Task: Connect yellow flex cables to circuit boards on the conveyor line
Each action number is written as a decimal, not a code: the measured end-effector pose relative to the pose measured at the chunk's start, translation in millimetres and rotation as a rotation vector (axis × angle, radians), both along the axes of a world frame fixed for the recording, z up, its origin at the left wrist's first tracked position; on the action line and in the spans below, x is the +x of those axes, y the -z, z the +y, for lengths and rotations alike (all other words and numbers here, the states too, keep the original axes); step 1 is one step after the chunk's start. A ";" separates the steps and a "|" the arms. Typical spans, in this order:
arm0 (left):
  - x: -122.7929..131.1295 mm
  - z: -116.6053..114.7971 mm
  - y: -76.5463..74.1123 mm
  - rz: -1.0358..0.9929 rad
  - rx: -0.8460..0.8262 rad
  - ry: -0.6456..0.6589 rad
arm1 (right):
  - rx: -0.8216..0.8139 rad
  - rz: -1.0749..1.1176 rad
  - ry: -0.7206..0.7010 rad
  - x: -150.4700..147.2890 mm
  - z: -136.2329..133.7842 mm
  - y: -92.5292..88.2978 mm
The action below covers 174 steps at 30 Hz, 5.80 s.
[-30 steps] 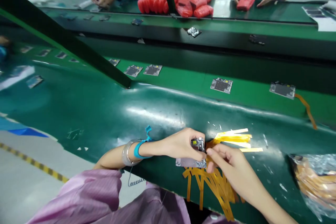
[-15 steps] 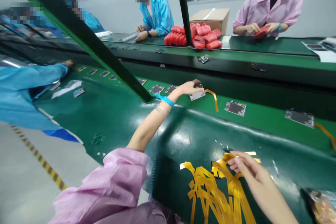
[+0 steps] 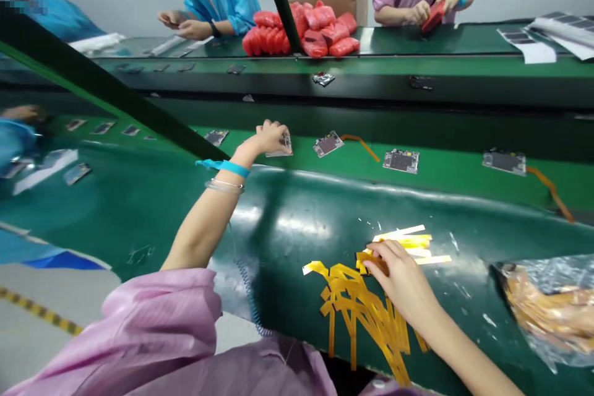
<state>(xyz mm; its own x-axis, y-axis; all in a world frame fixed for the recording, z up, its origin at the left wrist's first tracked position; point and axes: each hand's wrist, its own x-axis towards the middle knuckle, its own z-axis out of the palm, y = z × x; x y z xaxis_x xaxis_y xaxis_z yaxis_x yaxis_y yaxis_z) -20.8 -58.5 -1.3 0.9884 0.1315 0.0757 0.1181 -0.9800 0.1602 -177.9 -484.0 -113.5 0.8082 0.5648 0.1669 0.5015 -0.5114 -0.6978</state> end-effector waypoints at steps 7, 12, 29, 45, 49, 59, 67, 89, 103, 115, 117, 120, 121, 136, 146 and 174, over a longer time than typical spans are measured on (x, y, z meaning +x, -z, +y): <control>-61.9 -74.8 -6.7 -0.324 -0.331 0.226 | 0.008 -0.059 -0.071 10.9 16.4 0.6; -125.9 -154.0 27.1 -0.030 -1.004 0.443 | 0.305 0.051 0.126 1.1 5.7 -20.7; -202.9 -206.8 48.1 0.300 -1.243 0.368 | 0.265 0.093 0.250 -28.3 11.6 -34.0; -177.3 -196.7 46.2 0.397 -1.285 0.370 | 0.259 0.494 0.127 -36.1 -1.3 -46.5; -181.9 -193.7 44.9 0.482 -1.240 0.413 | 0.204 0.517 0.134 -33.9 1.9 -48.7; -187.4 -191.8 41.4 0.469 -1.204 0.478 | 0.086 0.419 0.039 -34.4 2.4 -49.0; -190.8 -191.3 46.9 0.536 -1.195 0.509 | -0.057 0.434 -0.114 -29.5 1.1 -60.5; 17.5 -122.0 -12.0 -0.220 -0.412 0.324 | 0.339 0.471 0.234 4.8 -12.9 -41.5; 1.8 -35.2 47.2 0.031 -0.166 0.319 | 0.233 0.417 0.288 0.1 -43.2 -14.2; -75.9 -104.6 15.4 -0.241 -0.441 0.412 | -0.041 -0.048 0.040 10.3 5.9 4.2; -103.5 -126.6 19.0 -0.199 -0.709 0.426 | -0.041 -0.042 0.020 12.5 5.7 1.3; -137.0 -156.2 30.9 0.040 -1.059 0.406 | 0.061 -0.039 0.070 10.4 2.4 -8.0; -145.4 -164.1 35.2 0.120 -1.132 0.391 | 0.130 -0.030 0.127 7.5 1.4 -11.9; -200.6 -201.5 46.9 0.177 -1.069 0.377 | 0.355 0.187 0.321 -32.7 20.6 -36.5; -200.0 -202.1 51.6 0.247 -1.102 0.350 | 0.245 -0.011 0.267 -45.1 20.8 -20.0; -198.1 -189.8 46.4 0.522 -1.084 0.506 | -0.172 0.368 -0.151 -31.8 1.3 -65.7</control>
<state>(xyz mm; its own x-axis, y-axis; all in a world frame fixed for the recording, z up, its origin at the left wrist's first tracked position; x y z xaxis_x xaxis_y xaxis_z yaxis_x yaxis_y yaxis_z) -218.9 -248.3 -47.6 0.8263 -0.5099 -0.2393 0.0649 -0.3358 0.9397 -209.7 -482.8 -47.8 0.7027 0.6754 -0.2239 0.3130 -0.5761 -0.7551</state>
